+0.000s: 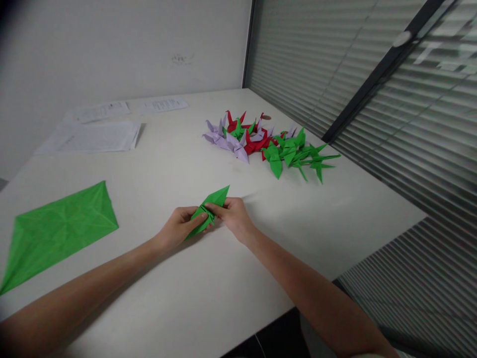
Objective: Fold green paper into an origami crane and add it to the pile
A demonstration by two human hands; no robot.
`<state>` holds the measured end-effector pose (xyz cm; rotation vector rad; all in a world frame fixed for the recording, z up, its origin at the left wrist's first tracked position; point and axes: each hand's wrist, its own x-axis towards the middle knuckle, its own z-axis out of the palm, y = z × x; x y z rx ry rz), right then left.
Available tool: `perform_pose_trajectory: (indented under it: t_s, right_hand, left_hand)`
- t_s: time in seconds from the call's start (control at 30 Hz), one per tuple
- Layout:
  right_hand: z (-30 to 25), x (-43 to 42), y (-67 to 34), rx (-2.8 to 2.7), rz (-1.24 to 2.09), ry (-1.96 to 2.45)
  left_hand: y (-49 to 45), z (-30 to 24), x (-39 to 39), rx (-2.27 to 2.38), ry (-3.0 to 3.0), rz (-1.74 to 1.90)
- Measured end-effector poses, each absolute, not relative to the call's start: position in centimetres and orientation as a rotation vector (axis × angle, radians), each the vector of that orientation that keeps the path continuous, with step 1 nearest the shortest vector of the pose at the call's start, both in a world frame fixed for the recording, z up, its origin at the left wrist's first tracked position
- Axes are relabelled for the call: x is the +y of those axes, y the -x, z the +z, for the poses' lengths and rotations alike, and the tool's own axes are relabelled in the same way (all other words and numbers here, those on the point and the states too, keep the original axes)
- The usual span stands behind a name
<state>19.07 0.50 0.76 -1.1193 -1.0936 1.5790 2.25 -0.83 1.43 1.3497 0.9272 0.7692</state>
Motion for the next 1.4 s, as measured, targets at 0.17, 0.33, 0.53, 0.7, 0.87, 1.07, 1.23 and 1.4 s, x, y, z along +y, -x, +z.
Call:
perform_pose_trajectory:
  t_s: [0.17, 0.33, 0.53, 0.7, 0.87, 1.07, 1.23, 1.4]
  right_hand:
    - [0.9, 0.8, -19.6, -1.036, 1.481, 1.145]
    - [1.2, 1.1, -20.1, -1.005, 1.469, 1.132]
    - [2.1, 1.0, -20.5, -0.956, 1.519, 1.145]
    - [1.6, 1.1, -20.4, -1.004, 1.569, 1.097]
    - [1.4, 1.0, -19.9, -0.968, 1.553, 1.119]
    - [2.5, 0.7, -20.0, -0.938, 1.554, 1.132]
    - [2.5, 0.8, -20.1, -0.897, 1.573, 1.133]
    - [2.2, 0.8, -19.9, -0.897, 1.519, 1.132]
  left_hand:
    - [-2.0, 1.2, -0.8, 0.941, -1.388, 0.725]
    - [-1.8, 1.2, -0.7, 0.914, -1.338, 0.708]
    - [-1.6, 1.3, -0.8, 0.854, -1.289, 0.711]
    - [-1.8, 1.3, -0.6, 0.862, -1.284, 0.732]
    - [-1.8, 1.5, -0.5, 0.913, -1.331, 0.731]
    - [-1.3, 2.0, -0.5, 0.855, -1.372, 0.692]
    - [-1.0, 1.7, -0.3, 0.844, -1.357, 0.712]
    - [-1.1, 1.7, -0.2, 0.856, -1.338, 0.729]
